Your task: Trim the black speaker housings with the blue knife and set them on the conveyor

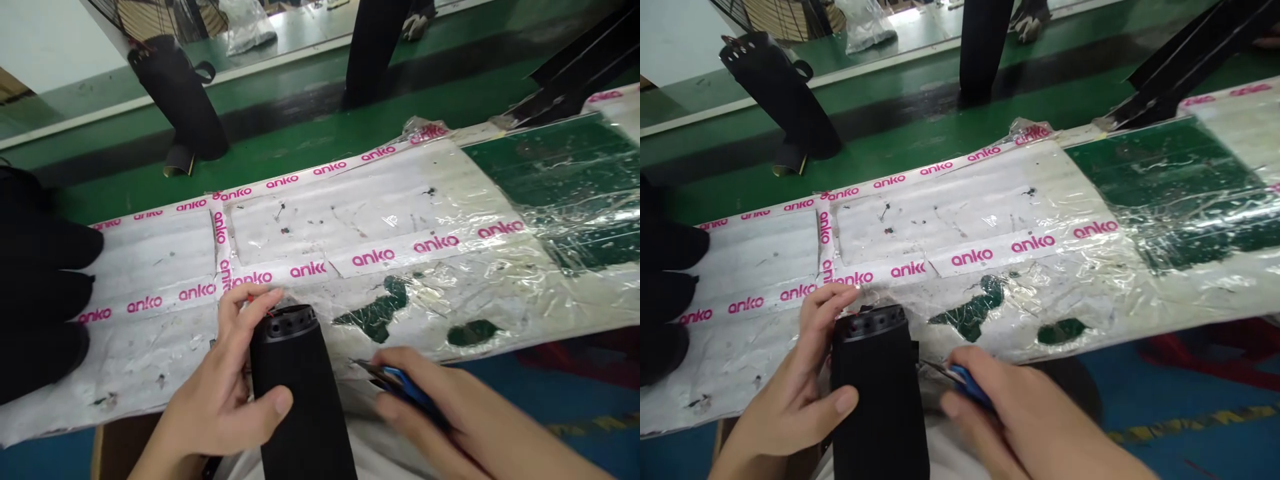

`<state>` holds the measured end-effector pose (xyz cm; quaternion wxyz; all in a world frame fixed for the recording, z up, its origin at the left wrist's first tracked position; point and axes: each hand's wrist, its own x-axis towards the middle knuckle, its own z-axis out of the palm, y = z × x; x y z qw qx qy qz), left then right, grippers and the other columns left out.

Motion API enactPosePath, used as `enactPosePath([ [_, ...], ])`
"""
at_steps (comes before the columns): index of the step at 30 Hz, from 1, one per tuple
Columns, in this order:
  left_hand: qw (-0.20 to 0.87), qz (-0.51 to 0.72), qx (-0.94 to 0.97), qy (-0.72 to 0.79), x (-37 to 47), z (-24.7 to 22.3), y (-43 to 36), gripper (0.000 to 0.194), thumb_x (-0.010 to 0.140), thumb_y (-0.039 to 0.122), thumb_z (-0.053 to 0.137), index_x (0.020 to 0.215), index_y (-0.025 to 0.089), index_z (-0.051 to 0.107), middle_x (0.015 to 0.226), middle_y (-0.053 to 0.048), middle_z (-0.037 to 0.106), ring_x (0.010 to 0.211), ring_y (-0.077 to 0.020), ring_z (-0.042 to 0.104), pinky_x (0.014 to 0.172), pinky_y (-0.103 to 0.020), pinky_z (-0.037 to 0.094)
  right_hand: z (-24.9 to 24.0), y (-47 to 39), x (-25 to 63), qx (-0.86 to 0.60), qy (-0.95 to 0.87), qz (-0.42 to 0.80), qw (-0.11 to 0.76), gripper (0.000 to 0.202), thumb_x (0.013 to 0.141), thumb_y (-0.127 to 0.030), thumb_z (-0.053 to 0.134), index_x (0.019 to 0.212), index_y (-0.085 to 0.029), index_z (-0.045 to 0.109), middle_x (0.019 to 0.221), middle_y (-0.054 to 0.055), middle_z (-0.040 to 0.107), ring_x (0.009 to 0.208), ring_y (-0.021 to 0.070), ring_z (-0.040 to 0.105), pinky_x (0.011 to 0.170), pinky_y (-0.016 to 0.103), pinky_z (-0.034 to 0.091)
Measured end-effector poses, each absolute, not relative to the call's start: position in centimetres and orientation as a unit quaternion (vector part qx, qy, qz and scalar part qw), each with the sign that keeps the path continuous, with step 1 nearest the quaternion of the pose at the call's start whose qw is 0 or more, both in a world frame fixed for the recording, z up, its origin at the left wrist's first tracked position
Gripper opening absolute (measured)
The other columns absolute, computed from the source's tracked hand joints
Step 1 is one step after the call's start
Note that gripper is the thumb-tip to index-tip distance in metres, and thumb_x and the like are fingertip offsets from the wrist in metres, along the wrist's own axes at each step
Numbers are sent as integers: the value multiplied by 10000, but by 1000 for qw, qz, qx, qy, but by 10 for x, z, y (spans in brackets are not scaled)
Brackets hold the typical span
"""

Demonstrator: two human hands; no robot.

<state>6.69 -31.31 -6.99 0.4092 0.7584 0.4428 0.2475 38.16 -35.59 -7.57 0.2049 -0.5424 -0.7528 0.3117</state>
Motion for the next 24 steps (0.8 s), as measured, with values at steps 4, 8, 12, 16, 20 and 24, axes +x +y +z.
enactPosePath([
  [4, 439, 211, 669, 562, 67, -47, -334, 734, 911, 255, 689, 1582, 471, 483, 1725, -60, 288, 1577, -458, 375, 1138, -601, 525, -87, -352, 329, -461, -483, 712, 218, 439, 1095, -537, 594, 1493, -353, 574, 1228, 61, 774, 1164, 272, 748, 871, 340, 663],
  [8, 419, 287, 607, 612, 86, -47, -339, 797, 628, 359, 1011, 1325, 394, 625, 1621, -103, 405, 1571, -512, 357, 1122, -657, 503, -93, -354, 308, -419, -335, 804, 254, 547, 955, -597, 808, 1390, -316, 632, 1174, 55, 746, 1081, 264, 722, 967, 399, 605],
  [12, 492, 360, 577, 543, 96, -62, -322, 546, 682, 387, 1027, 1038, 322, 617, 1367, -64, 557, 1475, -390, 482, 1163, -581, 460, -92, -353, 318, -407, -336, 810, 257, 514, 968, -676, 767, 1294, -293, 658, 1054, 35, 702, 964, 218, 683, 862, 353, 599],
  [16, 646, 399, 507, 408, 100, -82, -305, 554, 673, 375, 1037, 1041, 301, 629, 1412, -52, 543, 1372, -331, 598, 1132, -464, 494, -81, -353, 341, -457, -509, 677, 269, 365, 1100, -615, 569, 1271, -305, 660, 1079, 57, 734, 951, 226, 716, 781, 321, 617],
  [20, 727, 376, 470, 330, 105, -97, -294, 566, 668, 391, 1038, 1048, 284, 632, 1496, -79, 546, 1430, -374, 581, 1153, -482, 470, -69, -353, 349, -516, -712, 393, 269, 183, 1167, -393, 484, 1318, -333, 570, 1047, 10, 770, 868, 194, 763, 693, 265, 595],
  [24, 691, 329, 532, 363, 105, -95, -294, 525, 735, 480, 991, 1068, 288, 633, 1609, -99, 451, 1557, -450, 388, 1194, -569, 404, -69, -350, 348, -494, -806, 218, 242, 168, 1194, -297, 358, 1259, -244, 504, 917, 8, 743, 744, 175, 747, 619, 265, 566],
])
